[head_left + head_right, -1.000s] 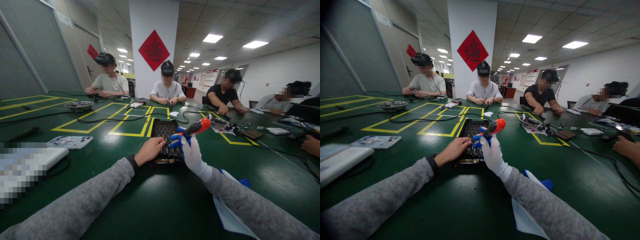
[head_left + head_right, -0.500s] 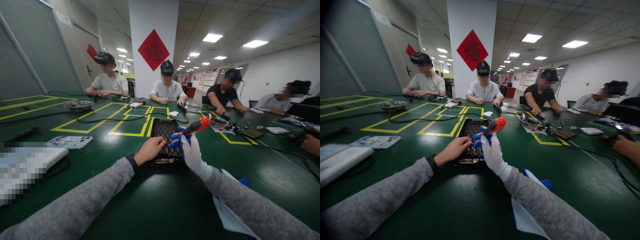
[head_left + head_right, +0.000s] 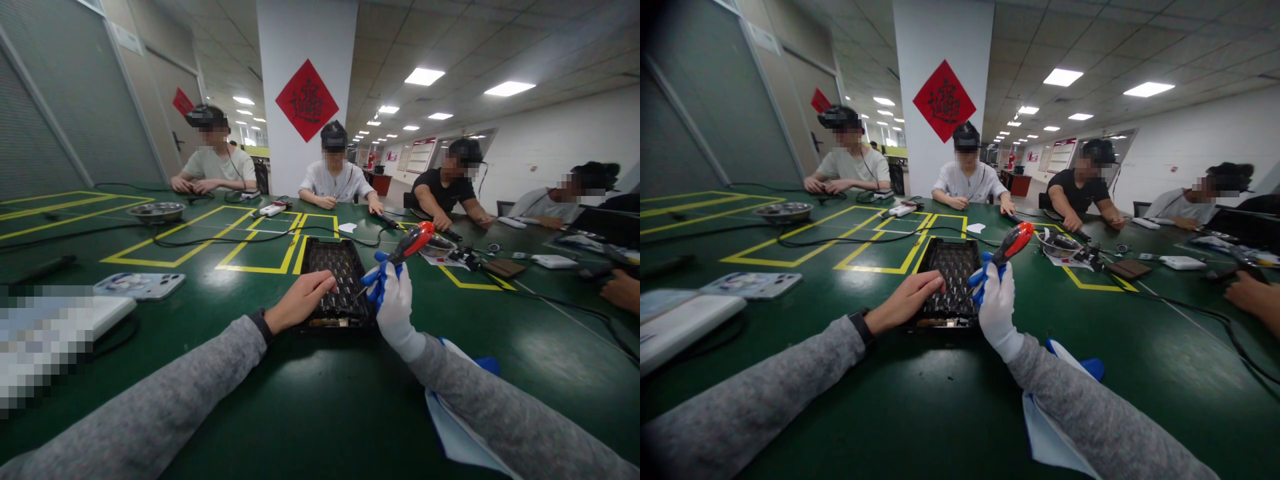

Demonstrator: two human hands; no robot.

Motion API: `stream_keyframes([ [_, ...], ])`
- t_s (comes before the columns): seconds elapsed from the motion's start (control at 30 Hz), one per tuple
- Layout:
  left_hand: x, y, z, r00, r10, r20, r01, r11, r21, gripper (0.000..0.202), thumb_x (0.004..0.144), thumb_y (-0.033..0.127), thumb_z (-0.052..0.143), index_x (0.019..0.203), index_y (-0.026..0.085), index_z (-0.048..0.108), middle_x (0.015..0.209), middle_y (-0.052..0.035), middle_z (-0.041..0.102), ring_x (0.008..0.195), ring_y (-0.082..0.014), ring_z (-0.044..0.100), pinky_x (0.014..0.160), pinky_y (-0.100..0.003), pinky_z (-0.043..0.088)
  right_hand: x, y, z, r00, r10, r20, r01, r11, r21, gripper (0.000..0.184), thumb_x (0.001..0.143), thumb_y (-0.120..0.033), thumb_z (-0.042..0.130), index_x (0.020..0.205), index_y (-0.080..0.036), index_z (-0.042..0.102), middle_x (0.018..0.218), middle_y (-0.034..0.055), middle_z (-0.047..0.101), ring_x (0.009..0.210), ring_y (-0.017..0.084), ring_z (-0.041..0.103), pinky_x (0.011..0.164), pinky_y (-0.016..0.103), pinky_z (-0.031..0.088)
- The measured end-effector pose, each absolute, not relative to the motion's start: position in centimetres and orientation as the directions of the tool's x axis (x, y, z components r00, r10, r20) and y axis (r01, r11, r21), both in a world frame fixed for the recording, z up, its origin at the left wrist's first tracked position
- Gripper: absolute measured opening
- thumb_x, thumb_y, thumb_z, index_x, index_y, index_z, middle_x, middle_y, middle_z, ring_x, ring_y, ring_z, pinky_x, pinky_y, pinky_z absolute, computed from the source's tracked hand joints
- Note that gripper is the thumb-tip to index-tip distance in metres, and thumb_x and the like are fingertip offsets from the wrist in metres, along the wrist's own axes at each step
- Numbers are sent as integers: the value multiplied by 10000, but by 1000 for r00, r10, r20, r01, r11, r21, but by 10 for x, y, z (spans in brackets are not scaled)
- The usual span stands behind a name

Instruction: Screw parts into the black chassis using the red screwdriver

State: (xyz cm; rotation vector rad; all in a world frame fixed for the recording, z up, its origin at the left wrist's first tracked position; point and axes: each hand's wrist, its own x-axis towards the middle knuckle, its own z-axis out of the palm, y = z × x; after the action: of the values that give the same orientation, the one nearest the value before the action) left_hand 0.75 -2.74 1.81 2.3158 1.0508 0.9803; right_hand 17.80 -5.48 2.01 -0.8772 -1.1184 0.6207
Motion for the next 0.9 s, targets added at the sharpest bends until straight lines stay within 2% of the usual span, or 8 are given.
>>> stream_keyframes([
  [0.2,6,-33,24,617,680,396,373,-696,613,501,925,409,215,821,150,631,830,-34,594,798,-144,529,792,-249,382,178,-52,18,247,849,468,66,467,-882,367,854,-470,396,1046,-191,537,646,-24,573,482,80,461,460,204,380],
  [0.33,5,-31,24,675,640,366,390,-731,560,538,926,420,200,842,164,665,853,-43,571,800,-144,520,800,-249,378,179,-54,21,236,819,524,213,483,-850,324,856,-445,411,988,-190,563,631,-28,564,519,91,488,524,223,406],
  [0.43,4,-30,24,704,624,339,401,-744,535,567,923,437,180,853,174,677,846,-43,547,792,-145,508,800,-250,377,179,-55,21,228,802,552,261,496,-828,300,860,-427,415,965,-190,567,659,-21,571,563,100,511,570,233,420],
  [0.73,4,-30,24,720,622,306,410,-738,536,613,910,478,148,862,175,679,834,-47,511,794,-153,493,798,-259,379,180,-53,19,205,821,533,239,486,-841,305,862,-430,408,982,-194,559,662,-14,582,570,107,522,560,233,431],
  [0.9,4,-30,24,714,630,304,396,-722,567,615,908,482,155,847,167,680,843,-50,520,811,-157,501,800,-255,381,179,-53,17,187,843,504,142,484,-863,318,850,-439,422,1000,-192,556,644,-17,589,510,98,501,498,220,414],
])
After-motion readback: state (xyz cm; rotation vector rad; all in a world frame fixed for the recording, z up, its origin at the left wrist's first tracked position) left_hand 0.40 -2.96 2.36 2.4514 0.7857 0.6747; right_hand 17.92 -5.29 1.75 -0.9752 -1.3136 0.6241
